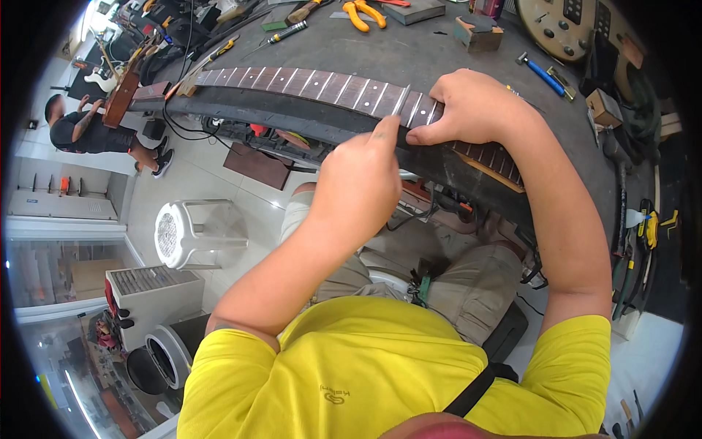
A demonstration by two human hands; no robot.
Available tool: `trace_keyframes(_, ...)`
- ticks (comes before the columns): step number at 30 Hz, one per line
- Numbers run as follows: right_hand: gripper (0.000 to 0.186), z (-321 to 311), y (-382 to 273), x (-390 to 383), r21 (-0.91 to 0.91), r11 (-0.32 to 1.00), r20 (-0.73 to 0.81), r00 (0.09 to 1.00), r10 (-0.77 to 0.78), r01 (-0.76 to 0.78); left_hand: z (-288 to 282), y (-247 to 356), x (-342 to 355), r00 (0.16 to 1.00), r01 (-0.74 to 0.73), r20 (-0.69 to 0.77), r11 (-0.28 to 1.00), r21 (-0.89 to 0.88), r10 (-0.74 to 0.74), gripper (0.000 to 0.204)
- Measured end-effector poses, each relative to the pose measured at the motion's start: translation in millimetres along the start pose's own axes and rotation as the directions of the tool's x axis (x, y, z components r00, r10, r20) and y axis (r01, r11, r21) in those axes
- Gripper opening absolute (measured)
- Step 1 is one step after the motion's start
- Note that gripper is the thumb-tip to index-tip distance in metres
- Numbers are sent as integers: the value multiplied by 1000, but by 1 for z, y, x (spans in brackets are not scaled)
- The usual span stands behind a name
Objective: The person files along the fret slots of a guitar neck using a small metal file.
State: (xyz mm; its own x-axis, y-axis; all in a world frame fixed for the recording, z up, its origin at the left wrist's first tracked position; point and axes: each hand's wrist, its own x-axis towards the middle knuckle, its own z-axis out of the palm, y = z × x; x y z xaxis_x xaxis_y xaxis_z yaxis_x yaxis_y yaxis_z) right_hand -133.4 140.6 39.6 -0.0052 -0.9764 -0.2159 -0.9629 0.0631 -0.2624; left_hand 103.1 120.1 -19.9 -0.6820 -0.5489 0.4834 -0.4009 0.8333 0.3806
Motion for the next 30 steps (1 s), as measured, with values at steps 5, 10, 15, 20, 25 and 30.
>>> trace_keyframes(5,75,10,7,4,30,999,-100,995,-7,10,-11,6,-23,998,57,16,998,-33,-57,34)
trace_keyframes(10,82,0,-2,1,11,1000,-18,1000,-3,4,1,1,36,997,49,62,998,32,-51,31)
trace_keyframes(15,74,16,13,5,28,999,-125,992,-12,16,-8,6,-20,995,95,-16,994,-48,-96,24)
trace_keyframes(20,83,1,4,1,32,999,8,1000,7,-7,4,-4,47,998,56,16,998,27,-57,25)
trace_keyframes(25,92,-1,10,-2,12,1000,35,999,21,-21,-22,-5,28,962,237,-83,946,-220,-260,19)
trace_keyframes(30,93,-5,24,0,40,998,107,993,-43,39,-24,-2,-18,988,127,-70,986,-107,-135,23)
